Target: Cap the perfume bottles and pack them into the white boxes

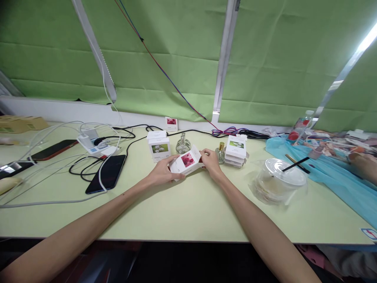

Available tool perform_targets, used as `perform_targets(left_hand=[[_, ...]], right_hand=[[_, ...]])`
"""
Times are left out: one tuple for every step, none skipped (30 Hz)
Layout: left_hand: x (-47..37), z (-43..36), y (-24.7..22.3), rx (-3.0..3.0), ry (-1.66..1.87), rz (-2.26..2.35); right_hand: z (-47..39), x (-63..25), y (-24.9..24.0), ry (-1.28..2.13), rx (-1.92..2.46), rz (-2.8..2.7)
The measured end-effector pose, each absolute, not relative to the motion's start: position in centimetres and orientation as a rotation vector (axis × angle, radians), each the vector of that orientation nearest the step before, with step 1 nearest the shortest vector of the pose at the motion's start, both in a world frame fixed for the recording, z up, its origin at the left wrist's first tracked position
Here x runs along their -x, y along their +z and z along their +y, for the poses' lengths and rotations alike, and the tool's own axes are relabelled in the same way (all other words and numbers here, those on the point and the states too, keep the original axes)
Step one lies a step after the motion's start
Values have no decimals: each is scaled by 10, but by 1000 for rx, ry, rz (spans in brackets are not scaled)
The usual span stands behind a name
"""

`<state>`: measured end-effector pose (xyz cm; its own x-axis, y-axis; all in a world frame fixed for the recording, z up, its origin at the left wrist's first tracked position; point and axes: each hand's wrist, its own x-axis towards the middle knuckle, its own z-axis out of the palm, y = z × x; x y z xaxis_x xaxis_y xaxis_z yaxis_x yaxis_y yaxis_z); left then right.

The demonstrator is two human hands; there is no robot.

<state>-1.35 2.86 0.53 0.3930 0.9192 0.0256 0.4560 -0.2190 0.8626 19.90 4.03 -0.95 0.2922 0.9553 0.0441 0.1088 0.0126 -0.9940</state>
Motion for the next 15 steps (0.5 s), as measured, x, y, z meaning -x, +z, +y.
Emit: perform_targets(left_hand=[[13, 28, 6, -1837, 710, 1195], [13, 28, 6, -1844, 709, 1199], [13, 28, 6, -1851, 710, 1201], [13, 28, 7, -1854, 709, 1203], [13, 28, 7, -1853, 708, 1203], [13, 28, 7, -1848, 708, 1201], [13, 28, 7, -1843, 709, 1198], [13, 28, 7, -1839, 711, 1193], [13, 28, 7, -1838, 713, 1187], [13, 28, 7, -1838, 717, 1181], [13, 28, 7, -1839, 718, 1176], [13, 28, 6, -1840, 720, 1173], [13, 28, 6, -1841, 723, 1171], [13, 28, 6, -1841, 726, 1171], [13, 28, 6, -1842, 728, 1171]], right_hand=[[41, -199, -10, 912, 1392, -1074], [41, -199, -10, 911, 1395, -1076], [41, -199, -10, 912, 1398, -1079], [41, -199, -11, 913, 1402, -1081], [41, -199, -11, 915, 1407, -1083], [41, -199, -11, 921, 1410, -1087], [41, -199, -11, 927, 1412, -1093], [41, -198, -11, 935, 1413, -1101], [41, -198, -11, 943, 1415, -1109], [41, -198, -12, 951, 1417, -1115], [41, -198, -12, 959, 1420, -1118], [41, -198, -12, 964, 1424, -1119], [41, -198, -13, 968, 1427, -1119], [41, -198, -13, 972, 1429, -1120], [41, -198, -13, 974, 1428, -1122]])
